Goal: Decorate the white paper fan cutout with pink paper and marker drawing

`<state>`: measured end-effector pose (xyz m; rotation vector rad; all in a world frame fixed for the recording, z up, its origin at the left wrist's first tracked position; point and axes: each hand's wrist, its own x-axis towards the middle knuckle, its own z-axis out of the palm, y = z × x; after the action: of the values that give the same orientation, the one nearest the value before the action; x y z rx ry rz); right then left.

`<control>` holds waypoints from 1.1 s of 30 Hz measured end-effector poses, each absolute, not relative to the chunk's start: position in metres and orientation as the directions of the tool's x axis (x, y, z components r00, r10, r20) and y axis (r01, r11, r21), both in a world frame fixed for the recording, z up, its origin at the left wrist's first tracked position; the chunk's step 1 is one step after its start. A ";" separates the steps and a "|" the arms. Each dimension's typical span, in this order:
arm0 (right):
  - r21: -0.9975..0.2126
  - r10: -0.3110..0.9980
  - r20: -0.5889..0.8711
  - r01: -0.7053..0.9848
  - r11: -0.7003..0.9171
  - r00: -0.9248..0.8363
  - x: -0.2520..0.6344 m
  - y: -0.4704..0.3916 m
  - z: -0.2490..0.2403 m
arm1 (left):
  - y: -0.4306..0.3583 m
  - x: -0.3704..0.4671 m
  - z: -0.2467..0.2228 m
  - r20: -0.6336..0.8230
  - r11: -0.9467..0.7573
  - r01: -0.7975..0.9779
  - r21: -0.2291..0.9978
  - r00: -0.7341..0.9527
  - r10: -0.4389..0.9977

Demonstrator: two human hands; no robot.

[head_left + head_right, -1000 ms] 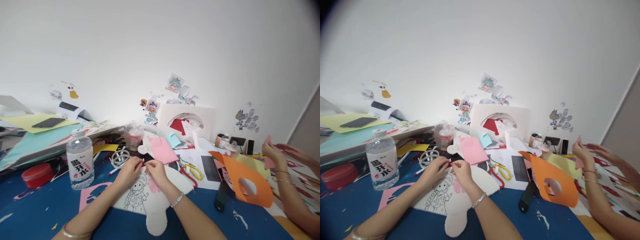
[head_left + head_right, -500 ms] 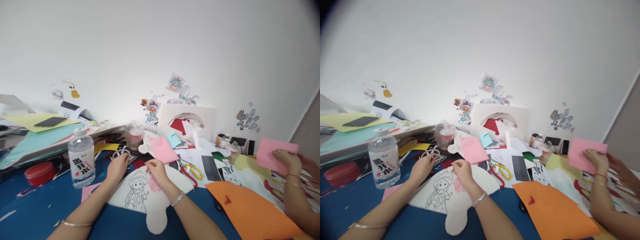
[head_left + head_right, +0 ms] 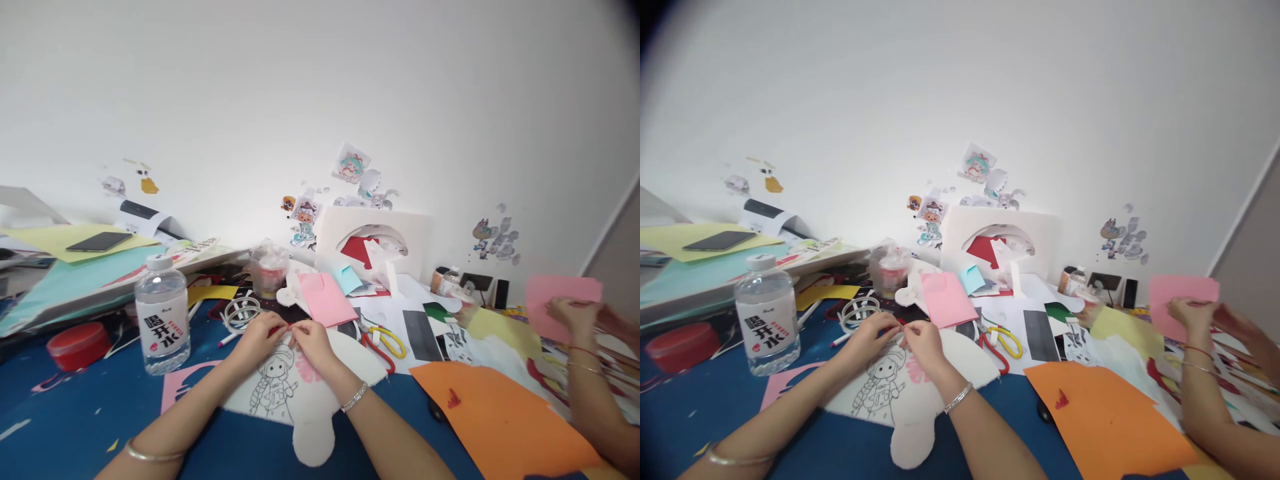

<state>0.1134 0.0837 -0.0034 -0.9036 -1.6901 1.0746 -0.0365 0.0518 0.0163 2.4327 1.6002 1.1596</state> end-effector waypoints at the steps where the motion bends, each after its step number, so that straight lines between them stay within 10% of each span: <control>1: -0.929 0.898 0.305 0.109 0.354 -0.318 0.113 0.084 -0.003 | 0.051 -0.036 0.017 0.570 -0.479 0.785 0.393 0.201 0.796; 33: -0.953 0.899 0.272 0.036 0.302 -0.345 0.112 0.072 0.009 | 0.054 -0.036 0.012 0.622 -0.471 0.713 0.520 0.062 0.780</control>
<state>0.1116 0.0721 0.0085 -0.8642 -1.6486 1.1753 -0.0357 0.0537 0.0124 2.2340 1.5739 1.3923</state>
